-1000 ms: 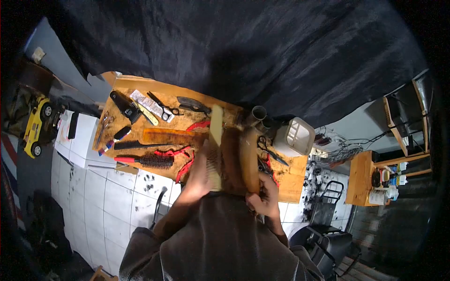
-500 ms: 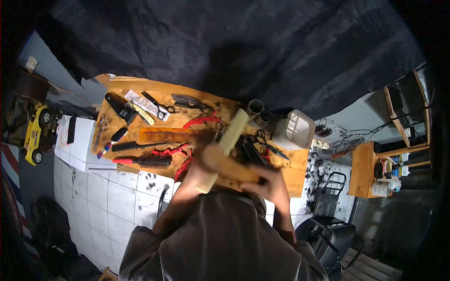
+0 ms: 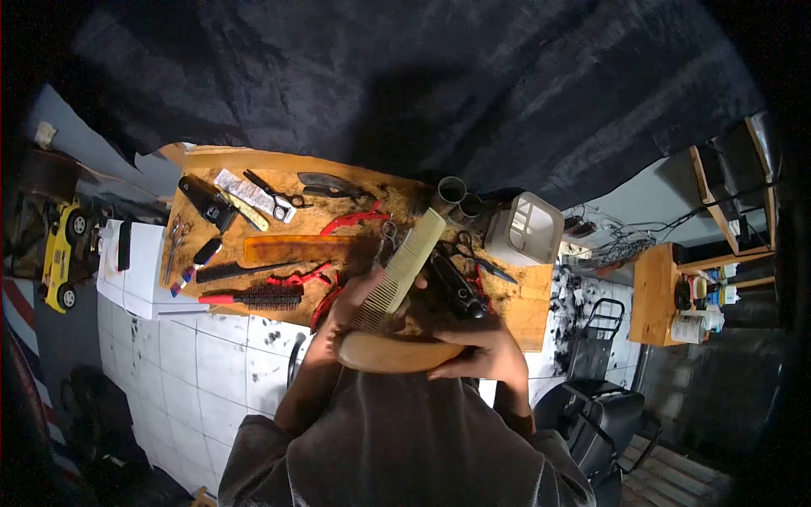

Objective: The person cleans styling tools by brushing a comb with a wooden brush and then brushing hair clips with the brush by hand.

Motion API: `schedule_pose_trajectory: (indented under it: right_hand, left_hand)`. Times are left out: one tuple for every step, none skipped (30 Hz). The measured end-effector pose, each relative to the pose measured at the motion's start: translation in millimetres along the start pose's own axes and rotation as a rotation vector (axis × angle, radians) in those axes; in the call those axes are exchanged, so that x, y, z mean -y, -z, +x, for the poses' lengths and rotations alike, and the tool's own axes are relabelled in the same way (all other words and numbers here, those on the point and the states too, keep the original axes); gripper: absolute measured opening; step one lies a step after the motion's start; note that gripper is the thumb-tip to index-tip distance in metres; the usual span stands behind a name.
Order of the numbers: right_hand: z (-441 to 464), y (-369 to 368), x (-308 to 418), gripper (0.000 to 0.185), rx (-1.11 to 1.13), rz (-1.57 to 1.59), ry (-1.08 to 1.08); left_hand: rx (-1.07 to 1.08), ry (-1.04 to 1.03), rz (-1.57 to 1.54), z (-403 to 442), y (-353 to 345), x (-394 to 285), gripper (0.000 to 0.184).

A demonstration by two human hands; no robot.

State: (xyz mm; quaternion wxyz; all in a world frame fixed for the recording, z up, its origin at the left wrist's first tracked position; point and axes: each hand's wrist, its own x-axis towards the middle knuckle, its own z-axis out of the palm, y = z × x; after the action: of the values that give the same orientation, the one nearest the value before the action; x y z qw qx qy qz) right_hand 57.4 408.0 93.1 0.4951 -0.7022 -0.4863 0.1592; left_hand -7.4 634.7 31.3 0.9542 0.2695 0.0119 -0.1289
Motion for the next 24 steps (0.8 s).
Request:
schedule_pose_trajectory:
  right_hand:
    - [-2.4,-1.8,-0.6,0.050,0.028,0.008,-0.069]
    - [-1.4,-1.3,-0.6,0.048,-0.046,-0.029,-0.185]
    - [1.5,0.9,-0.6,0.047,-0.120,-0.065,-0.301]
    - [4.6,3.8,-1.8,0.045,-0.194,-0.102,-0.416]
    - [3.2,6.4,-15.7,0.048,-0.258,-0.102,-0.453]
    - [9.3,7.6,-19.8,0.044,-0.459,-0.124,-0.417]
    - [13.3,9.3,-23.8,0.043,-0.578,-0.191,-0.441]
    - [14.9,10.1,-26.0,0.042,-0.695,-0.257,-0.463]
    - [14.9,9.7,-25.9,0.043,-0.726,-0.184,-0.477]
    - [14.9,9.3,-24.6,0.043,-0.756,-0.110,-0.490]
    - [14.4,9.2,-22.9,0.043,-0.782,-0.036,-0.503]
    - [11.2,9.5,-19.2,0.042,-0.658,-0.068,-0.465]
    - [5.3,9.6,-13.5,0.040,-0.535,-0.100,-0.427]
    - [0.2,9.6,-8.9,0.039,-0.412,-0.132,-0.389]
    - [-3.4,8.2,-5.9,0.041,-0.258,-0.093,-0.342]
    - [-5.3,5.4,-1.9,0.044,-0.105,-0.052,-0.294]
    - [-5.7,2.3,0.8,0.047,0.046,-0.009,-0.245]
    - [-2.6,-2.7,4.6,0.052,0.063,0.000,-0.191]
    - [-2.4,-4.1,4.0,0.049,0.096,0.009,-0.239]
    - [-2.0,-4.9,3.4,0.047,0.129,0.018,-0.287]
    - [-0.1,-4.8,3.0,0.047,0.028,-0.023,-0.302]
    - [2.6,-3.6,2.1,0.048,-0.072,-0.066,-0.314]
    - [-0.6,-1.3,-9.2,0.048,-0.125,-0.013,-0.415]
    - [1.6,2.7,-14.7,0.048,-0.216,-0.100,-0.357]
  left_hand:
    - [-0.113,0.005,-0.001,-5.6,-6.0,2.8,0.053]
    - [-0.226,0.010,-0.002,-12.2,-13.9,3.5,0.051]
    - [-0.091,0.041,-0.080,-14.5,-10.6,3.8,0.049]
    - [0.042,0.082,-0.151,-16.2,-9.6,2.8,0.047]
    - [-0.038,0.126,0.045,-26.2,-13.7,1.1,0.046]
    - [-0.116,0.168,0.243,-29.9,-28.5,-7.9,0.046]
    - [-0.080,0.163,0.230,-30.4,-28.0,-5.5,0.046]
    - [-0.045,0.156,0.217,-30.4,-25.9,-1.3,0.046]
    - [-0.055,0.158,0.241,-29.8,-23.1,-0.5,0.046]
    - [-0.064,0.160,0.265,-29.2,-20.2,0.5,0.047]
    - [-0.117,0.170,0.322,-27.9,-17.3,0.0,0.047]
    - [-0.139,0.110,0.440,-27.2,-11.3,3.3,0.047]
    - [-0.167,0.053,0.561,-26.4,-5.3,6.5,0.047]
    - [-0.163,-0.078,0.742,-26.2,5.8,14.8,0.048]
    - [-0.157,-0.106,0.686,-23.4,6.6,15.2,0.048]
    - [-0.150,-0.135,0.631,-20.2,6.0,14.7,0.049]
    - [-0.143,-0.058,0.342,-11.8,7.8,12.4,0.049]
    - [-0.136,0.019,0.053,-5.7,7.6,8.7,0.049]
    - [-0.046,0.011,-0.020,-4.7,4.7,4.6,0.049]
    - [-0.112,0.041,0.021,-7.2,0.8,4.2,0.048]
    - [-0.177,0.070,0.062,-10.5,-3.6,5.0,0.048]
    - [-0.241,0.097,0.104,-12.9,-7.5,5.4,0.047]
    - [-0.183,0.104,0.115,-15.6,-9.0,3.6,0.047]
    - [-0.126,0.111,0.125,-19.8,-8.8,0.7,0.047]
